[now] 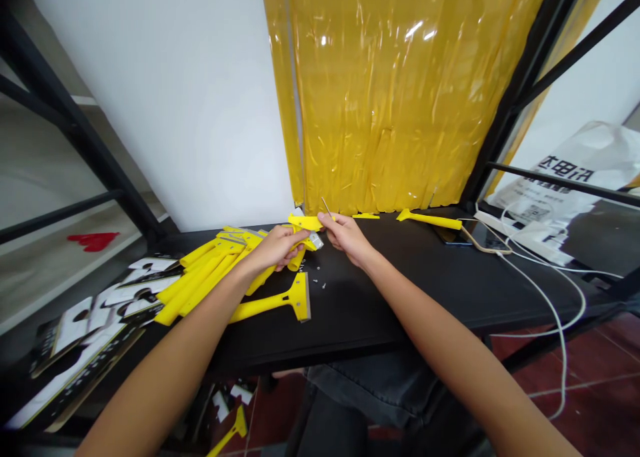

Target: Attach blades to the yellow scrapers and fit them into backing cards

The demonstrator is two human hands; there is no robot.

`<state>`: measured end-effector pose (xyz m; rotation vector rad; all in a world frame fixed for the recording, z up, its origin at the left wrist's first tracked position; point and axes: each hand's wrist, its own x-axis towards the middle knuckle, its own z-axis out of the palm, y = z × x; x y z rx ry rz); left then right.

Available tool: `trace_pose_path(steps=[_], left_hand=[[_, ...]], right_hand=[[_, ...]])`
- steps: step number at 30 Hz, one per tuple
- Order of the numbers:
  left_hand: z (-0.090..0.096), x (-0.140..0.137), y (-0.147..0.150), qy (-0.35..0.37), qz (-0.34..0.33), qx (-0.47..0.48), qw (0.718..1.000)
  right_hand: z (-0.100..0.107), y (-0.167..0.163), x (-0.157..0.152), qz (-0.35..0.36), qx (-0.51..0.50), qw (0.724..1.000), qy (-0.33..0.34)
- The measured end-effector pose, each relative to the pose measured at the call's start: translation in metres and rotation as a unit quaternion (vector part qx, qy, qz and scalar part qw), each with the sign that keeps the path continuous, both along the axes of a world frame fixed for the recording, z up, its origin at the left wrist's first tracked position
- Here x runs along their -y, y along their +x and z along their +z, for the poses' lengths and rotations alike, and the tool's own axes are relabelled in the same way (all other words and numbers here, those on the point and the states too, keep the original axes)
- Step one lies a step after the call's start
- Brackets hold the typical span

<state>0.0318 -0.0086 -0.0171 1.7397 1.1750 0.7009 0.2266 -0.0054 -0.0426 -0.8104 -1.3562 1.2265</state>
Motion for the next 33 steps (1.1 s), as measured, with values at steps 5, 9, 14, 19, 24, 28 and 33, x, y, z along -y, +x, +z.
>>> trace_pose_path(steps=[5, 9, 14, 19, 24, 28, 33], left_hand=[[-0.001, -0.003, -0.003, -0.021, 0.013, 0.012, 1.0], [-0.003, -0.005, -0.005, -0.043, 0.025, 0.029, 0.998], [-0.005, -0.007, -0.007, -0.013, 0.017, 0.023, 1.0], [-0.004, -0.006, -0.006, -0.016, 0.015, 0.013, 1.0], [-0.003, -0.005, -0.006, -0.016, 0.002, 0.007, 1.0], [-0.002, -0.006, -0.007, -0.029, -0.005, 0.012, 0.999], [-0.001, -0.005, -0.007, -0.035, -0.011, 0.029, 0.999]], right_hand=[[-0.005, -0.001, -0.004, -0.064, 0.063, 0.994, 0.07], [-0.002, 0.005, -0.006, -0.056, 0.113, 0.985, 0.115], [-0.006, 0.007, -0.01, -0.088, 0.119, 0.984, 0.105], [-0.01, 0.008, -0.013, -0.086, 0.139, 0.982, 0.092], [-0.005, 0.007, -0.009, -0.067, 0.125, 0.989, 0.051], [-0.003, 0.007, -0.006, -0.045, 0.088, 0.995, 0.008], [-0.002, 0.009, -0.005, 0.0, 0.048, 0.999, -0.024]])
